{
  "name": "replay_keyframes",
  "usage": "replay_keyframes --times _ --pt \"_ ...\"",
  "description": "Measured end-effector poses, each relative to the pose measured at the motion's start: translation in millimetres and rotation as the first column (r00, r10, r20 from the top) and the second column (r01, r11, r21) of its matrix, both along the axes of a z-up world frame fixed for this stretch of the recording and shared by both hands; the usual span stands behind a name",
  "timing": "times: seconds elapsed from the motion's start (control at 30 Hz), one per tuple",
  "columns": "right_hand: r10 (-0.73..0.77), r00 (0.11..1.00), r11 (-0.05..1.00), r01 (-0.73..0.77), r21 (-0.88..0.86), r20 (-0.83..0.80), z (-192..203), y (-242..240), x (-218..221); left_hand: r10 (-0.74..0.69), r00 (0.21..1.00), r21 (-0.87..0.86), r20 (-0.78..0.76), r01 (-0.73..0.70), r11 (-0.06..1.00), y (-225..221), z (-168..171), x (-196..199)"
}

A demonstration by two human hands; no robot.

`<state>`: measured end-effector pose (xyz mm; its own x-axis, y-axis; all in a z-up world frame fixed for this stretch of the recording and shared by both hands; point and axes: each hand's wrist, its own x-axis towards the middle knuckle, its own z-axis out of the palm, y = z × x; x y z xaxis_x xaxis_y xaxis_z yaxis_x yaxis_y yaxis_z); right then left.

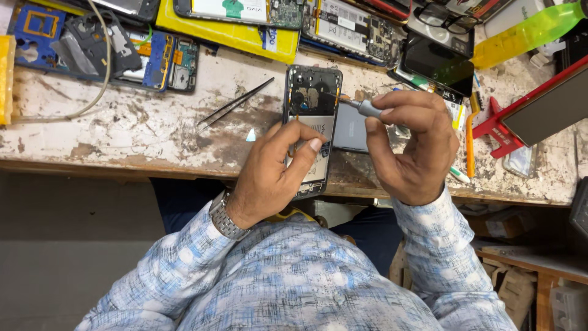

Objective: The person uses a screwdriver to remove screws from the back of a disassembled smartphone. They then use a tube to apply adhesive to the phone's internal frame. The task involves careful manipulation of small components on a cluttered workbench.

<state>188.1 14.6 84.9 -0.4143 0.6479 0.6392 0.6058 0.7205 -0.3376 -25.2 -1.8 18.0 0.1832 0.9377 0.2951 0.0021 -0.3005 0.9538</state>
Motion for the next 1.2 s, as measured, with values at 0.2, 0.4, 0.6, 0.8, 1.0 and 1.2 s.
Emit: replay_keyframes --times 0.2,0.4,0.6,0.8,1.0,1.2 --pt "-0.018 0.998 0.997 0.013 0.072 0.063 8.0 10.5 -2.4 0.003 1.000 0.022 0.005 -0.003 1.000 -1.3 0.2 2.0" --pt "-0.011 0.996 0.997 0.005 0.071 0.087 10.7 12.8 -6.6 0.005 1.000 0.033 0.011 -0.006 0.999 -1.5 -0.1 2.2" --pt "-0.003 0.996 0.998 -0.004 0.066 0.095 12.2 13.1 -8.9 0.007 1.000 0.041 0.005 -0.007 0.999 -1.5 -0.2 2.0" --pt "0.014 0.990 0.998 -0.023 0.064 0.138 17.9 13.4 -9.7 -0.004 1.000 0.014 -0.005 0.004 1.000 -1.4 1.5 1.2" --pt "0.054 0.985 0.991 -0.073 0.112 0.165 22.9 16.8 -13.1 0.006 1.000 0.033 -0.002 -0.006 0.999 -2.1 2.4 1.3" --pt "0.072 0.973 0.994 -0.088 0.061 0.220 30.2 15.5 -12.3 -0.001 1.000 0.033 -0.031 0.002 0.999 -2.1 3.2 0.9"
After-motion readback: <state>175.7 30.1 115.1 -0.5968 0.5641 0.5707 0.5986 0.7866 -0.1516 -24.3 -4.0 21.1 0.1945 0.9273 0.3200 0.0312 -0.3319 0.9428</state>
